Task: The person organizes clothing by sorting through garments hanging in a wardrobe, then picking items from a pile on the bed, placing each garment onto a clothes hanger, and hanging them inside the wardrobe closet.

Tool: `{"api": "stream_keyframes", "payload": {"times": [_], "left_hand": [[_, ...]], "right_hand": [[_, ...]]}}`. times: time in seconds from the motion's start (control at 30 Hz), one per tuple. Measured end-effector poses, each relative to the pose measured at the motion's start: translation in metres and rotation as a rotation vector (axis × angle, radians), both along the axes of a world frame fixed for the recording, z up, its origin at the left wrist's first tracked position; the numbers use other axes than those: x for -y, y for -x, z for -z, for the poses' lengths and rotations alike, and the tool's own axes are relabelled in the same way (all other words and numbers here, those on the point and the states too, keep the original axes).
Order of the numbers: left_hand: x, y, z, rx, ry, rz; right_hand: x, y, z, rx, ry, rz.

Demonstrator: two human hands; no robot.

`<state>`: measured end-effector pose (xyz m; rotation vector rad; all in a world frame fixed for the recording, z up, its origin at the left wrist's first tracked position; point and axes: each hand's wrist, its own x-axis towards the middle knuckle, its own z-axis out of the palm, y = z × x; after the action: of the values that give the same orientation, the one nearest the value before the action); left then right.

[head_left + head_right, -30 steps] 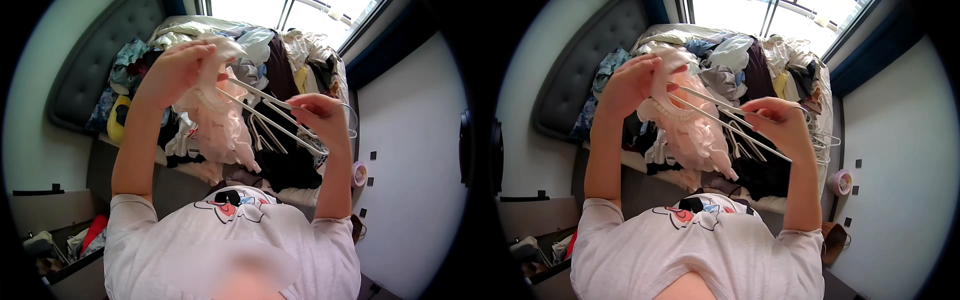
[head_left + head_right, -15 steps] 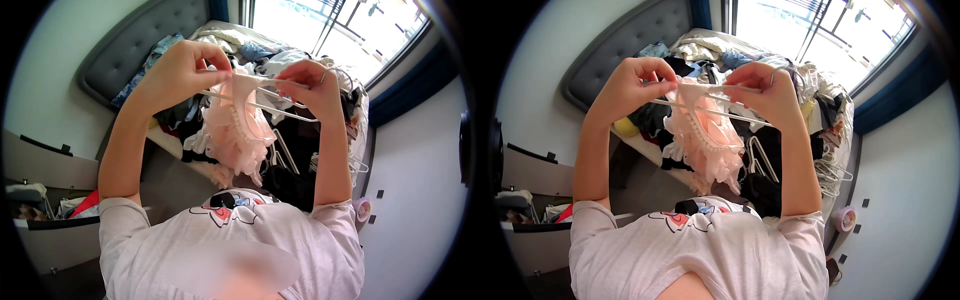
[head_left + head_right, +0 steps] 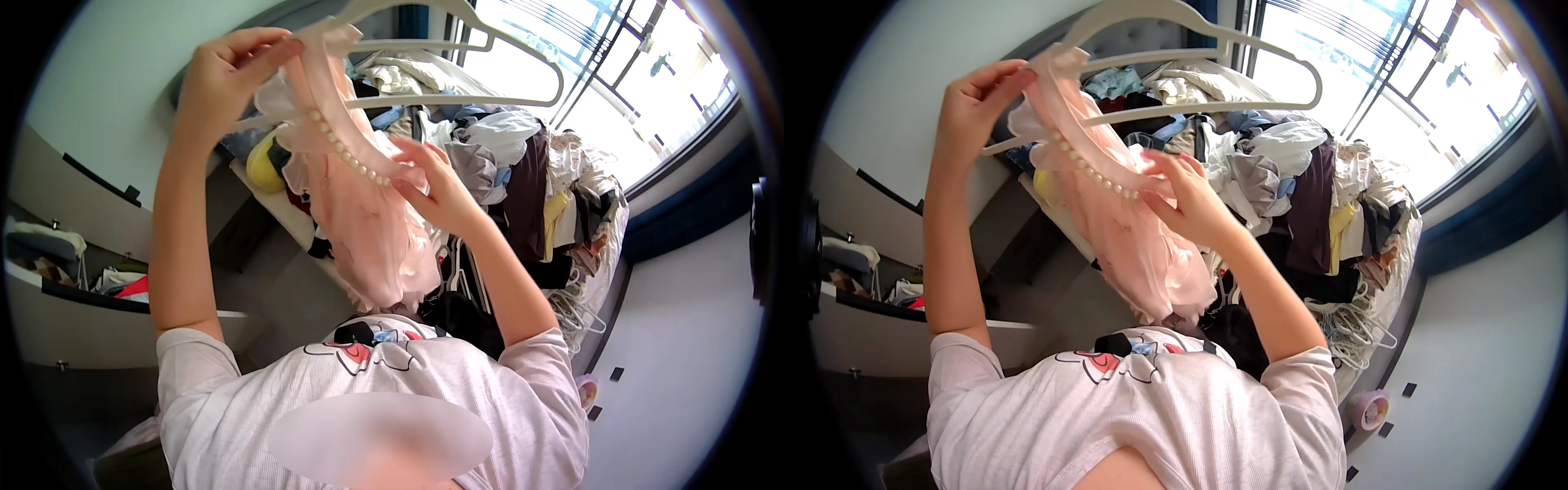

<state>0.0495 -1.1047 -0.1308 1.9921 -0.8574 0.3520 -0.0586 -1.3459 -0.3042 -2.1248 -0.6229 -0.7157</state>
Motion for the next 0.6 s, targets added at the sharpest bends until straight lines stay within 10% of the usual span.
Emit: {"api": "stream_keyframes", "payload": {"times": [0.1,0.27,0.43,0.6], "left_hand": [[-0.021,0.003,-0.013,0.033,0.042,-0.06],[-0.058,0.015,-0.022,-0.027,0.003,-0.174],[-0.083,0.034,-0.017,-0.145,-0.009,-0.21],[-0.113,0.037,-0.011,-0.192,0.026,-0.118]], "right_hand": [[0.028,-0.006,-0.009,-0.474,0.034,-0.251],[0.071,-0.01,-0.039,-0.109,0.125,-0.232],[0.091,-0.013,-0.079,-0.312,-0.505,-0.931],[0.102,-0.012,-0.095,-0.064,-0.041,-0.254]]}}
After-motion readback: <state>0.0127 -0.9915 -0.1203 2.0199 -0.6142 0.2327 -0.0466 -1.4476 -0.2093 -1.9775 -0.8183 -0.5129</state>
